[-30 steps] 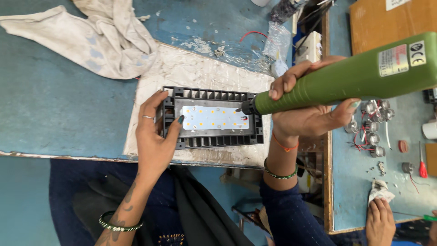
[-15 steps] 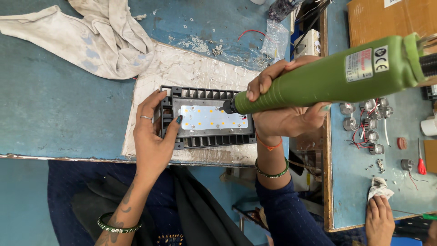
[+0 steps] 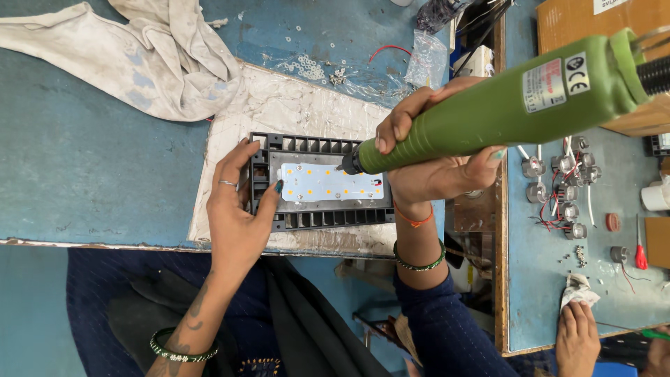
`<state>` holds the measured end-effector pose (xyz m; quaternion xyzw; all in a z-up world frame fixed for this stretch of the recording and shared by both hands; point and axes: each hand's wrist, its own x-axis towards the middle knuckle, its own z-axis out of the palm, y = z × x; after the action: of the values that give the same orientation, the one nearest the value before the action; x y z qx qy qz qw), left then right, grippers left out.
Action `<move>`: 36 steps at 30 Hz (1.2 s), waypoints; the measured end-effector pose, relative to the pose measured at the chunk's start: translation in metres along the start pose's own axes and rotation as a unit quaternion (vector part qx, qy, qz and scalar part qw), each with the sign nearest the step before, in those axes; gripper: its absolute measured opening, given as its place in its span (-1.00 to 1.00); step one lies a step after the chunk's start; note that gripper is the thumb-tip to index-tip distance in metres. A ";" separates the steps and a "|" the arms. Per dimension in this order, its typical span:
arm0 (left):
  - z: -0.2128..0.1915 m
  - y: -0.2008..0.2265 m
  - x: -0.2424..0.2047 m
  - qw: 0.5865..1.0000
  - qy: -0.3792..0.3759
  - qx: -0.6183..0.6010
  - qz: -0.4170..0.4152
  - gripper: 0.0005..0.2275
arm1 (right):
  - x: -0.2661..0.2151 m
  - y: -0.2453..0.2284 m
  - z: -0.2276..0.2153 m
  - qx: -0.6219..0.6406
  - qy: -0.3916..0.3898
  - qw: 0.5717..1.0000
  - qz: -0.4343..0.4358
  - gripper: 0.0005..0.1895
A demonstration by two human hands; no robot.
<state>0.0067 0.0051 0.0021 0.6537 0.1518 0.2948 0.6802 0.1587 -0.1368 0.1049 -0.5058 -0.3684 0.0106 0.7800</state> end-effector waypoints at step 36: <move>0.002 0.019 -0.014 0.973 0.062 0.183 0.124 -0.62 | 0.012 -0.097 -0.008 0.101 0.021 0.994 -0.047 -0.22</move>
<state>-0.0067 -0.0056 0.0185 0.7614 0.1634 0.3838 0.4962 0.1376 -0.1855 0.1876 -0.4065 -0.3724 0.0003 0.8343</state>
